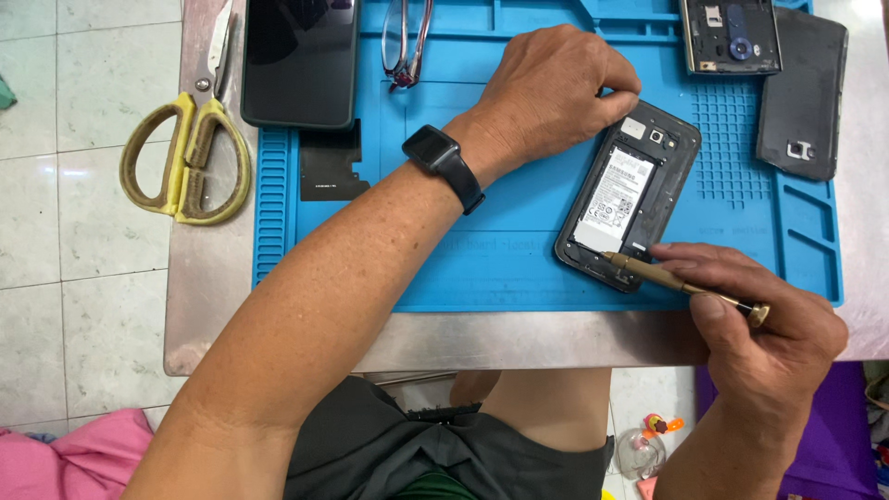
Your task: The person uses a screwdriver to remove screws from the back of a disassembled smartphone. They carefully unscrew multiple fasteners around the device's perimeter and place them on the blue work mat.
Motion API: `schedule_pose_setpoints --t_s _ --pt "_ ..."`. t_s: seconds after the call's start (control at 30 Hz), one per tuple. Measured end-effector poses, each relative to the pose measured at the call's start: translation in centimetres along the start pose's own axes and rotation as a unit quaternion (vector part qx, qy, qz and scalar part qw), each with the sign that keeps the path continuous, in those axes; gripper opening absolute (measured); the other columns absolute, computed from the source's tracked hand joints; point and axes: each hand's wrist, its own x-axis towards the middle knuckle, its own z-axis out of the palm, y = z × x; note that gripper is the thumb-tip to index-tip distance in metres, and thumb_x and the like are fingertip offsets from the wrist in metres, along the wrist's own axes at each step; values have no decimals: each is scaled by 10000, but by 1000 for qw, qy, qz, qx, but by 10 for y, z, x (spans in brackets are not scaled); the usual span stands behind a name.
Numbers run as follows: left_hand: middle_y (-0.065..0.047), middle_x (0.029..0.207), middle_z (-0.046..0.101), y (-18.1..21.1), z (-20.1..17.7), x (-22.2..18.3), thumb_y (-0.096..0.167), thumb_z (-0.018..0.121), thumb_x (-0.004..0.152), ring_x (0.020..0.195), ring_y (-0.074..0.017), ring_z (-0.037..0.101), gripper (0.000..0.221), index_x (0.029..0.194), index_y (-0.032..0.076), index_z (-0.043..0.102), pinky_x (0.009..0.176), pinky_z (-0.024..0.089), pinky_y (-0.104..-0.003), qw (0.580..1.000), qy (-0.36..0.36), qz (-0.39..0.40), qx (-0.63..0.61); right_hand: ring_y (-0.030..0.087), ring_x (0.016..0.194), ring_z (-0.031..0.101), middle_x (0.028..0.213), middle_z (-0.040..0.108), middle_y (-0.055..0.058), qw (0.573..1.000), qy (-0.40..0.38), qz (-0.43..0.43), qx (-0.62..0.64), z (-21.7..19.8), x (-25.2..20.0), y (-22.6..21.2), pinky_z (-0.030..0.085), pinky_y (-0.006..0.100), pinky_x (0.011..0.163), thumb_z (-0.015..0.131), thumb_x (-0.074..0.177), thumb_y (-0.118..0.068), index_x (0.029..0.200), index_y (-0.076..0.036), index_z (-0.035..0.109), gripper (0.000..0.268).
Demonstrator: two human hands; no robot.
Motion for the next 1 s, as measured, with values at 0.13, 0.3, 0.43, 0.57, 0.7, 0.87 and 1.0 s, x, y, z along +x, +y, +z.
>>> schedule_pose_setpoints --t_s 0.13,0.3,0.43,0.57,0.7,0.87,1.0 --pt "35 539 472 0 0 -2 197 600 860 571 -225 481 293 600 237 472 502 355 -445 1000 3 4 -9 527 1061 769 1058 697 363 1000 -11 -12 2 -1 12 1 647 555 983 578 1034 -46 1077 206 639 263" --pt "19 533 434 8 -11 -1 219 631 890 544 -216 422 336 632 227 416 514 311 -434 999 -18 -21 -30 532 980 759 966 653 335 998 44 -33 4 -2 28 -5 660 573 951 525 1066 61 1026 217 599 177" --pt "36 549 479 10 -15 0 209 606 916 529 -190 413 332 628 203 442 495 310 -421 999 -18 -15 -34 503 953 759 986 651 348 996 67 -23 46 -9 27 19 661 560 933 526 1100 -246 1024 140 550 394" --pt "64 653 689 12 -19 1 243 595 923 613 -215 593 243 694 223 674 491 369 -433 997 -42 -37 -50 450 859 738 984 650 319 994 87 10 62 -9 28 27 669 542 930 544 1142 -134 1052 116 569 267" --pt "72 657 685 15 -23 2 217 596 925 642 -182 619 244 711 240 712 487 368 -411 998 -31 -31 -55 395 847 725 985 662 350 987 152 52 7 -10 49 14 626 445 938 493 1190 85 1143 190 603 158" --pt "69 576 635 16 -25 4 230 621 930 555 -196 528 255 683 251 677 505 374 -399 994 -68 -62 -58 435 939 779 1078 636 279 989 149 9 8 -15 68 35 652 453 873 550 1292 44 1246 166 596 139" --pt "82 585 632 15 -28 4 223 625 963 558 -190 526 267 701 243 672 513 381 -402 994 -78 -45 -58 445 947 782 1022 665 321 995 94 -31 -18 -13 72 32 650 467 870 531 1270 67 1252 225 612 178"
